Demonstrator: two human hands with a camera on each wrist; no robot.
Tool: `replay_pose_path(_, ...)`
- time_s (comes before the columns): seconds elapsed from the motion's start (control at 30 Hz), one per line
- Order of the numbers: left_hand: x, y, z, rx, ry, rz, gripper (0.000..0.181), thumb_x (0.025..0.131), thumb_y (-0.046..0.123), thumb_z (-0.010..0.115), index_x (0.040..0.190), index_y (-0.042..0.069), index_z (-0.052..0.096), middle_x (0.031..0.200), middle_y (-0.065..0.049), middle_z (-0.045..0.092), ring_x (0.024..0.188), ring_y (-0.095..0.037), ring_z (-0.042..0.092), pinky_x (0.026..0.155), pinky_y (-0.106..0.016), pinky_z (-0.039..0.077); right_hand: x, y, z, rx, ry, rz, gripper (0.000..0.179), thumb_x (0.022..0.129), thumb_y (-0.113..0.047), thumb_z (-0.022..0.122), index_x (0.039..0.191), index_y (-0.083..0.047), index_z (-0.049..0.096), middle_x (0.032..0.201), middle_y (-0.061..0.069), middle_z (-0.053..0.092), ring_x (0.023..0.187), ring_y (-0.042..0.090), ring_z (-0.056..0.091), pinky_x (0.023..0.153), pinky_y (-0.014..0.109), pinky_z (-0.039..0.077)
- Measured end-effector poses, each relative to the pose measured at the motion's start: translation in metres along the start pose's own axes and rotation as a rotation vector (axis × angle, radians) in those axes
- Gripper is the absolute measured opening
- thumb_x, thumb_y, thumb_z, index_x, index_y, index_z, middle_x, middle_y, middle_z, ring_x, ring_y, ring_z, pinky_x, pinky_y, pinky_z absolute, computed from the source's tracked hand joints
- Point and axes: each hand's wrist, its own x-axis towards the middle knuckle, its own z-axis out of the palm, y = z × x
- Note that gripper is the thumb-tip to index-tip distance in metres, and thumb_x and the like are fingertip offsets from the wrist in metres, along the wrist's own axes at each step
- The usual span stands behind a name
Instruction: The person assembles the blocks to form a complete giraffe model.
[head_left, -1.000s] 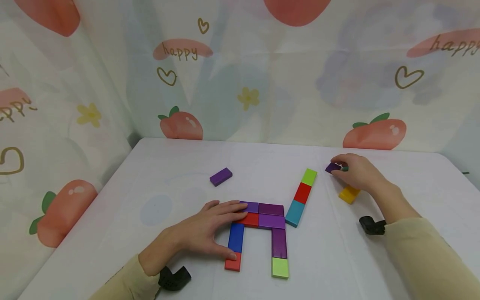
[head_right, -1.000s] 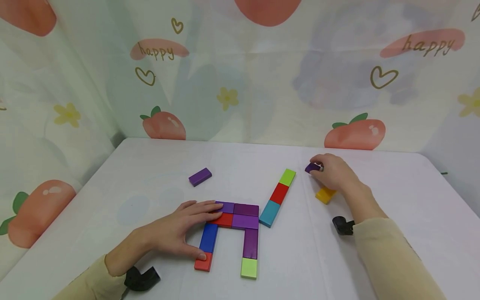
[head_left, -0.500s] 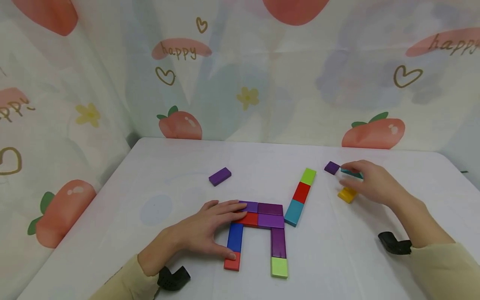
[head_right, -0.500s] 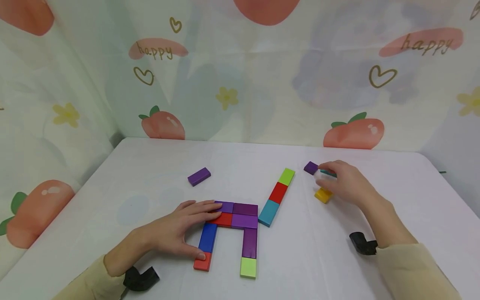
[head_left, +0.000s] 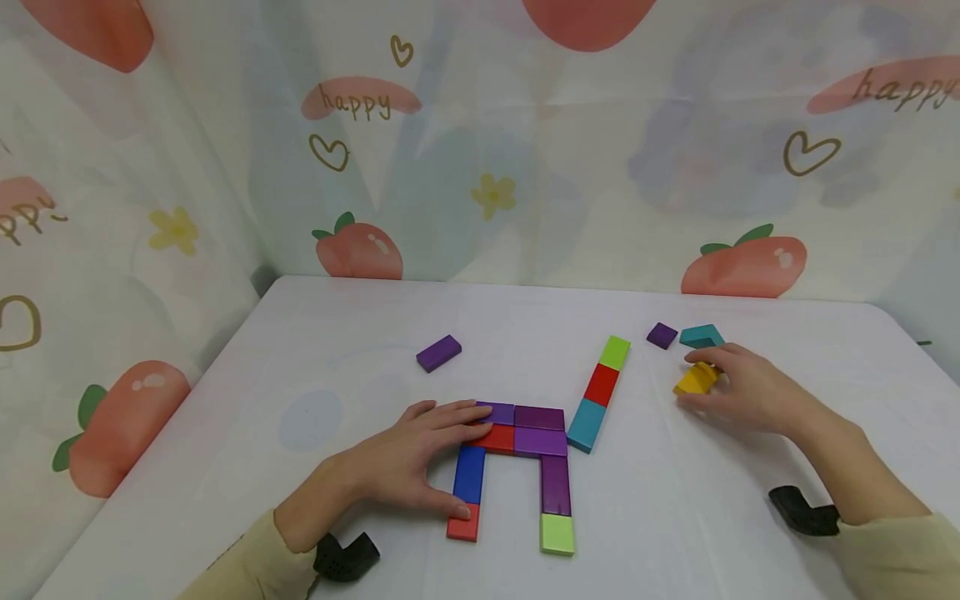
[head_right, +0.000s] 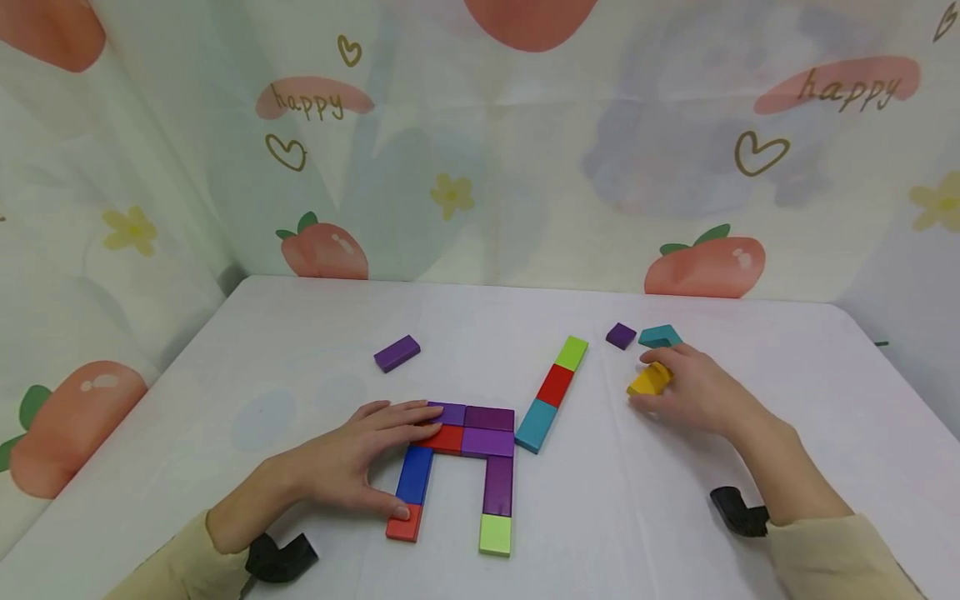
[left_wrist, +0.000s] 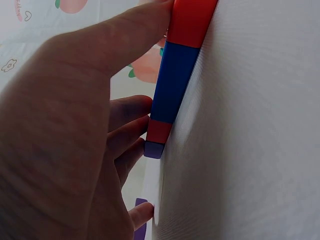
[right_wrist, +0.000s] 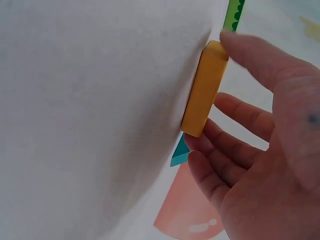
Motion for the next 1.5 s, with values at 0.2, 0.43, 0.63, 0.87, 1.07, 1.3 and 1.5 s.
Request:
replay_pose_path(0.2,0.0,0.0,0.0,-0.006,0.001,-0.002,0.09,0.082,0.063,0.073,0.155,0.02,0.043,0.164,0.013,0.023,0.15,-0.007,0.013,0.119,-0.054,0.008,0.004,-0.004,-0.001,0.011,0.078,-0.075,0.061,0.083,-0.029,0.085,0.125,0.008,0.061,0.112,0.023,0.061,0.102,0.041,0.056,0.087,0.061,0.051)
replay_pose_path(0.43,-0.001,0.0,0.001,-0.01,0.003,-0.004,0.09,0.082,0.063,0.073,0.155,0.02,0.043,0.164,0.013,0.023,0.151,-0.007,0.012,0.119,-0.054,0.007,0.022,-0.02,-0.008,0.063,0.087,-0.075,0.057,0.088,-0.025,0.08,0.127,0.008,0.058,0.123,0.028,0.058,0.113,0.046,0.051,0.095,0.065,0.045)
replay_pose_path(0.63,-0.001,-0.002,0.002,-0.006,-0.001,-0.005,0.09,0.083,0.065,0.072,0.156,0.021,0.042,0.164,0.015,0.022,0.15,-0.006,0.012,0.119,-0.054,0.008,0.044,-0.03,-0.011,0.094,0.084,-0.044,0.052,0.09,-0.024,0.078,0.127,0.006,0.058,0.118,0.024,0.059,0.11,0.043,0.05,0.092,0.061,0.047)
replay_pose_path(0.87,0.001,-0.003,0.002,-0.006,0.001,0.002,0.09,0.083,0.066,0.071,0.156,0.022,0.042,0.164,0.015,0.021,0.15,-0.006,0.012,0.119,-0.055,0.007,0.066,-0.034,-0.01,0.118,0.056,-0.003,0.051,0.093,-0.025,0.074,0.131,0.005,0.056,0.123,0.025,0.056,0.116,0.047,0.047,0.096,0.061,0.045)
replay_pose_path(1.07,0.001,-0.002,0.002,-0.005,-0.001,0.007,0.09,0.083,0.066,0.071,0.156,0.022,0.042,0.164,0.016,0.02,0.15,-0.005,0.012,0.119,-0.054,0.008,0.078,-0.031,-0.005,0.164,0.047,0.002,0.05,0.094,-0.027,0.073,0.13,0.004,0.056,0.123,0.024,0.055,0.116,0.046,0.047,0.098,0.06,0.044)
replay_pose_path(1.3,0.002,-0.003,0.002,-0.003,-0.002,0.015,0.09,0.083,0.065,0.072,0.156,0.021,0.042,0.165,0.014,0.021,0.15,-0.006,0.012,0.119,-0.055,0.008,0.086,-0.029,-0.001,0.163,0.037,0.013,0.052,0.094,-0.03,0.073,0.131,0.002,0.057,0.126,0.025,0.054,0.12,0.047,0.044,0.099,0.063,0.042)
replay_pose_path(1.5,0.001,-0.003,0.003,-0.007,-0.01,0.007,0.09,0.083,0.065,0.072,0.156,0.022,0.042,0.164,0.015,0.021,0.15,-0.006,0.012,0.119,-0.055,0.008,0.093,-0.029,0.001,0.166,-0.005,0.056,0.053,0.094,-0.03,0.073,0.133,0.0,0.056,0.13,0.027,0.051,0.122,0.047,0.042,0.101,0.063,0.04)
